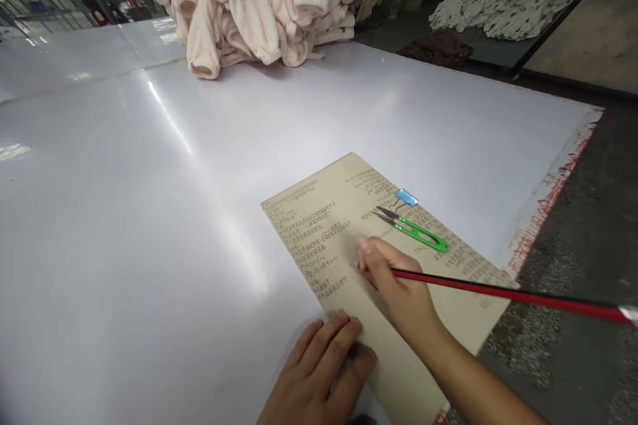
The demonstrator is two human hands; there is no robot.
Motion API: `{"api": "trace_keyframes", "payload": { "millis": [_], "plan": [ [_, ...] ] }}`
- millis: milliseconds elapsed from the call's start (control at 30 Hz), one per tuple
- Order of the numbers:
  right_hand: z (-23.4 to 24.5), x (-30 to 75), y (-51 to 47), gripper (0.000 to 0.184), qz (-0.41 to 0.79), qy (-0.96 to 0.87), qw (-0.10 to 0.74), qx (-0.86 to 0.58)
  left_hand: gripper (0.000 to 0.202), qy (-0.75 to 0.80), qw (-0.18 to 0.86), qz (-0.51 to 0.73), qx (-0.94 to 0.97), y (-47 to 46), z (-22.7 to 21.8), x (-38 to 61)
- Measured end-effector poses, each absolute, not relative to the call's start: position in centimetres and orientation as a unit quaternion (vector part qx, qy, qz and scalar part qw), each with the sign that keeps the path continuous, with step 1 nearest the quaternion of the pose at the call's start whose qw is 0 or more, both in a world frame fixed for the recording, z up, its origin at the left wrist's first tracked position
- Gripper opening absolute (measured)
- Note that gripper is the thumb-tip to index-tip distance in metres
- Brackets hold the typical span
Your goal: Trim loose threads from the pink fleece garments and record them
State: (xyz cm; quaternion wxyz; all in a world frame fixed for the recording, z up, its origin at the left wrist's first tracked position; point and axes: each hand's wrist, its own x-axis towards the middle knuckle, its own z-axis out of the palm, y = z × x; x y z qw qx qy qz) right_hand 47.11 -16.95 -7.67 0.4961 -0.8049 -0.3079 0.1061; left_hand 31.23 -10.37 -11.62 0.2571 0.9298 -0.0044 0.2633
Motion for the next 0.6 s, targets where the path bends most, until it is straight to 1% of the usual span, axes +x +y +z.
{"api": "trace_keyframes", "payload": {
  "millis": [100, 133, 200, 267, 333, 433, 500, 600],
  "plan": [
    [-8.0, 47.3, -16.7, 0.021, 0.048, -0.275, 0.557, -0.782, 0.033, -0.034, 0.270, 0.225, 0.936, -9.9, -10.8, 31.2],
    [-8.2, 47.3, -16.6, 0.020, 0.033, -0.277, 0.566, -0.776, 0.034, -0.042, 0.274, 0.210, 0.938, -9.7, -10.3, 31.1],
    [-8.4, 47.3, -16.5, 0.024, 0.011, -0.295, 0.564, -0.771, 0.036, -0.060, 0.274, 0.183, 0.942, -9.4, -9.5, 30.9],
    [-8.5, 47.3, -16.5, 0.023, -0.008, -0.324, 0.536, -0.780, 0.036, -0.080, 0.261, 0.173, 0.946, -9.1, -8.9, 30.6],
    [-8.3, 47.3, -16.6, 0.019, -0.039, -0.351, 0.489, -0.797, 0.036, -0.104, 0.241, 0.181, 0.948, -8.8, -8.8, 30.4],
    [-7.7, 47.1, -17.0, 0.020, -0.085, -0.361, 0.415, -0.831, 0.034, -0.130, 0.226, 0.222, 0.939, -8.4, -9.5, 30.2],
    [-7.2, 46.7, -17.0, 0.021, -0.093, -0.372, 0.368, -0.847, 0.034, -0.149, 0.223, 0.240, 0.933, -8.1, -10.3, 30.2],
    [-6.8, 46.1, -16.8, 0.025, -0.085, -0.366, 0.313, -0.872, 0.037, -0.175, 0.228, 0.231, 0.929, -7.5, -11.6, 30.5]
  ]
}}
